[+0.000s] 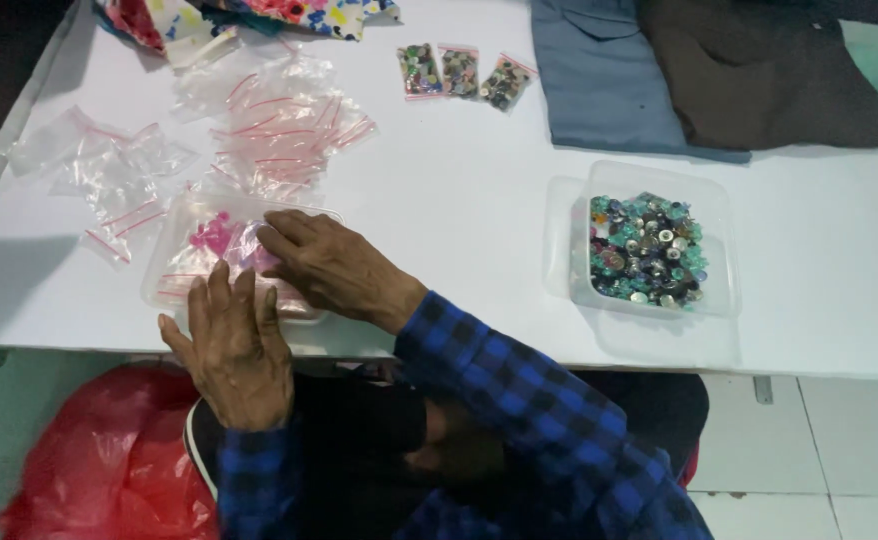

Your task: Sorting small decorative buttons and placing them into small plastic zip-lock bags

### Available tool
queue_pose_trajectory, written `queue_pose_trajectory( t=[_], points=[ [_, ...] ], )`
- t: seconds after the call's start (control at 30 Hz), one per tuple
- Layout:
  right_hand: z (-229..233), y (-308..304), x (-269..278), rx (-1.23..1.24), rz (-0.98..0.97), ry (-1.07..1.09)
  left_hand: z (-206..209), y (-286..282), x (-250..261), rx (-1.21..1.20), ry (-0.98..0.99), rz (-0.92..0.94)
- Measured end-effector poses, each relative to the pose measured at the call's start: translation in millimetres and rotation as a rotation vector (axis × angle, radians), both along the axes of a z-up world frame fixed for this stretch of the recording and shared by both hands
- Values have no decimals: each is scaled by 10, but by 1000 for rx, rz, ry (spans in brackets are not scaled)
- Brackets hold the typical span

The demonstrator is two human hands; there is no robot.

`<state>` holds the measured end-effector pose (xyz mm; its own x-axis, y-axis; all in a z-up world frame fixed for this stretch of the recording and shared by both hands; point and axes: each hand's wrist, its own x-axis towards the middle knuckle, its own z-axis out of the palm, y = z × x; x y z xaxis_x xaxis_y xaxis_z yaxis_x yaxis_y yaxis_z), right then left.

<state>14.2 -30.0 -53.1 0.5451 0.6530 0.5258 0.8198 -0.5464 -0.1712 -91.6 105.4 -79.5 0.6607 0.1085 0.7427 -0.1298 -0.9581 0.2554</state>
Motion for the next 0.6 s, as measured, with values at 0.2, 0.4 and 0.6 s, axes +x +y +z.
queue_pose_trajectory(
  t=[0.2, 0.4, 0.6],
  points=[
    [573, -425, -404, 189, -62, -174, 361, -182, -91, -87, -123, -152],
    [1316, -1922, -915, 53, -148, 127, 863, -888, -84, -276, -7, -629],
    [1364, -3248, -531, -313, -668, 553, 830, -2035, 350, -272, 70, -1024]
  ],
)
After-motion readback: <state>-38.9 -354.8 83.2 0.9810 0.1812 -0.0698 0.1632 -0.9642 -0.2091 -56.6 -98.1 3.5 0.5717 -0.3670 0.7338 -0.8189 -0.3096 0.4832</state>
